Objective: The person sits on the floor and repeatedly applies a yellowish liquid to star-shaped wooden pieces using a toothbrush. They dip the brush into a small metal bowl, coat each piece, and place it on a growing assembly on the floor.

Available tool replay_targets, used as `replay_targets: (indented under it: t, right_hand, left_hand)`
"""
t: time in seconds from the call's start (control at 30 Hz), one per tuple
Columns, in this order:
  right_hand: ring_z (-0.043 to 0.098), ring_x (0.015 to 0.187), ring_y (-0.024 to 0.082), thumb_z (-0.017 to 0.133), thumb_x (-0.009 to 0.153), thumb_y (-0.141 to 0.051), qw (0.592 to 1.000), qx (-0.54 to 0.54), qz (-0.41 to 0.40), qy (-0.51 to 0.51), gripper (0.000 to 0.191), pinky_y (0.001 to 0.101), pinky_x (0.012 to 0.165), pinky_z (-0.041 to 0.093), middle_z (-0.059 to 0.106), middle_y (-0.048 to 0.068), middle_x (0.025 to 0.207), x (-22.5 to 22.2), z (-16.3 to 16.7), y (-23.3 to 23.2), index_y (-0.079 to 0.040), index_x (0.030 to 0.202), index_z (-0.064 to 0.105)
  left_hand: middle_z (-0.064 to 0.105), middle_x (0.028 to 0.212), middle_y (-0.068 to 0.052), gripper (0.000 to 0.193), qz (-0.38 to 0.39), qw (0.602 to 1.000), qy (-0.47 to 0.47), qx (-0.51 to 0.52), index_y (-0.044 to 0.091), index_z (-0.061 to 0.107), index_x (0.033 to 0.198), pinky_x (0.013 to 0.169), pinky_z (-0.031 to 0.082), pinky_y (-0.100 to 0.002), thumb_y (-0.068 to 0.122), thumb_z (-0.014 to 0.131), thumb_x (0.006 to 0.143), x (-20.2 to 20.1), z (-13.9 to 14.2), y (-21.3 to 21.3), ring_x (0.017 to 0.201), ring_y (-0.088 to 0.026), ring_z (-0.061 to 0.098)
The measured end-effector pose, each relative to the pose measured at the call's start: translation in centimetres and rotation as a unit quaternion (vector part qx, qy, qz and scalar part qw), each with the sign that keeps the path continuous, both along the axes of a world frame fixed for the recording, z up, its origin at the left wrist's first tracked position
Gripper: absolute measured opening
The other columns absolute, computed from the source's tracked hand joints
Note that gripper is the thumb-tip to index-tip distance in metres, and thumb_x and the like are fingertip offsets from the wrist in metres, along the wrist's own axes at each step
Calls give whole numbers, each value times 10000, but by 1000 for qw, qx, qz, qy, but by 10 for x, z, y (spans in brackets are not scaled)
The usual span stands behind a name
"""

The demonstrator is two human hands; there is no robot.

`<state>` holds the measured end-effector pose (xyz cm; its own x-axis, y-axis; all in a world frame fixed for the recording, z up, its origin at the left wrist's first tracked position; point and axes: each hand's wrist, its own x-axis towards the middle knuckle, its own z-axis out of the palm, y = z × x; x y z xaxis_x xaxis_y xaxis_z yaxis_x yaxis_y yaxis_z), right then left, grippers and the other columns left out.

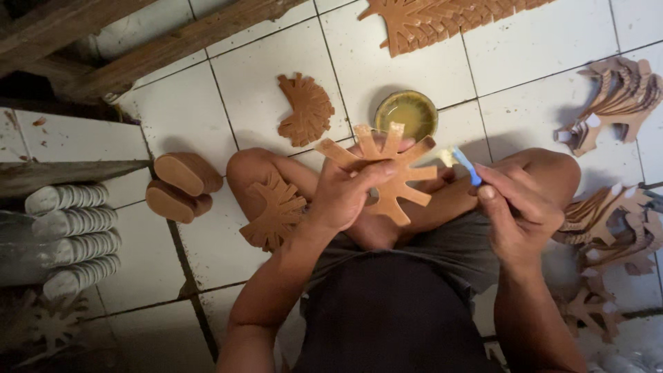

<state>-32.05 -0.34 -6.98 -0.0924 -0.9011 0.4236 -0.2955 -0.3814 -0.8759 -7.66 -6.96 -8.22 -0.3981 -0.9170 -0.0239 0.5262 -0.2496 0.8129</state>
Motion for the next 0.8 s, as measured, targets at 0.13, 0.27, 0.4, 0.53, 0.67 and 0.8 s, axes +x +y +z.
replay_targets:
  t: [0.13, 0.27, 0.4, 0.53, 0.67, 0.8]
  right_hand:
    - [614, 788, 138, 651, 1055, 57, 1000, -2, 4, 13, 214, 223, 686, 452, 678, 115, 924, 7, 6, -5, 76, 1265, 687]
    - [536, 702, 123, 668, 1034, 68, 997, 43, -17, 55, 226, 227, 627, 395, 624, 87, 868, 12, 3, -6, 86, 1256, 706]
    - [515, 696, 102, 662, 1059, 52, 997, 51, -51, 28, 213, 226, 604, 375, 607, 64, 862, 14, 0, -5, 73, 1265, 712]
    - [530, 707, 95, 650, 1050, 37, 999, 36, -11, 23, 217, 216, 606, 385, 621, 60, 883, 14, 4, -2, 66, 1259, 699]
    - [523, 722, 100, 641, 1068, 43, 997, 47, -58, 21, 230, 207, 615, 389, 621, 59, 836, 13, 11, -2, 61, 1287, 707]
    - [573, 768, 126, 648, 1023, 37, 998, 3, -18, 55, 208, 246, 665, 427, 636, 83, 889, 8, 11, -6, 39, 1227, 690]
  left_hand:
    - [666, 1369, -196, 381, 16, 998, -53, -23, -97, 597, 1369, 1029, 588, -367, -30, 599, 994, 0, 13, 4, 1187, -220, 690]
    - [675, 1351, -199, 404, 25, 994, -95, -45, -100, 585, 1397, 1036, 574, -351, -35, 597, 998, 1, 16, 9, 1181, -219, 681]
    - [676, 1365, -200, 383, 46, 995, -60, -61, -111, 606, 1370, 1061, 582, -365, -49, 592, 992, 1, 14, 10, 1218, -233, 689]
    - [669, 1366, -200, 383, 47, 996, -55, -49, -106, 596, 1372, 1072, 577, -371, -58, 591, 992, 2, 15, 11, 1235, -233, 681]
    - [674, 1359, -197, 375, 40, 997, -47, -42, -110, 599, 1368, 1074, 575, -376, -66, 586, 996, 0, 15, 11, 1223, -229, 680]
    - [674, 1362, -190, 385, 29, 997, -59, -45, -103, 597, 1379, 1087, 572, -377, -63, 586, 996, 0, 14, 13, 1231, -228, 677]
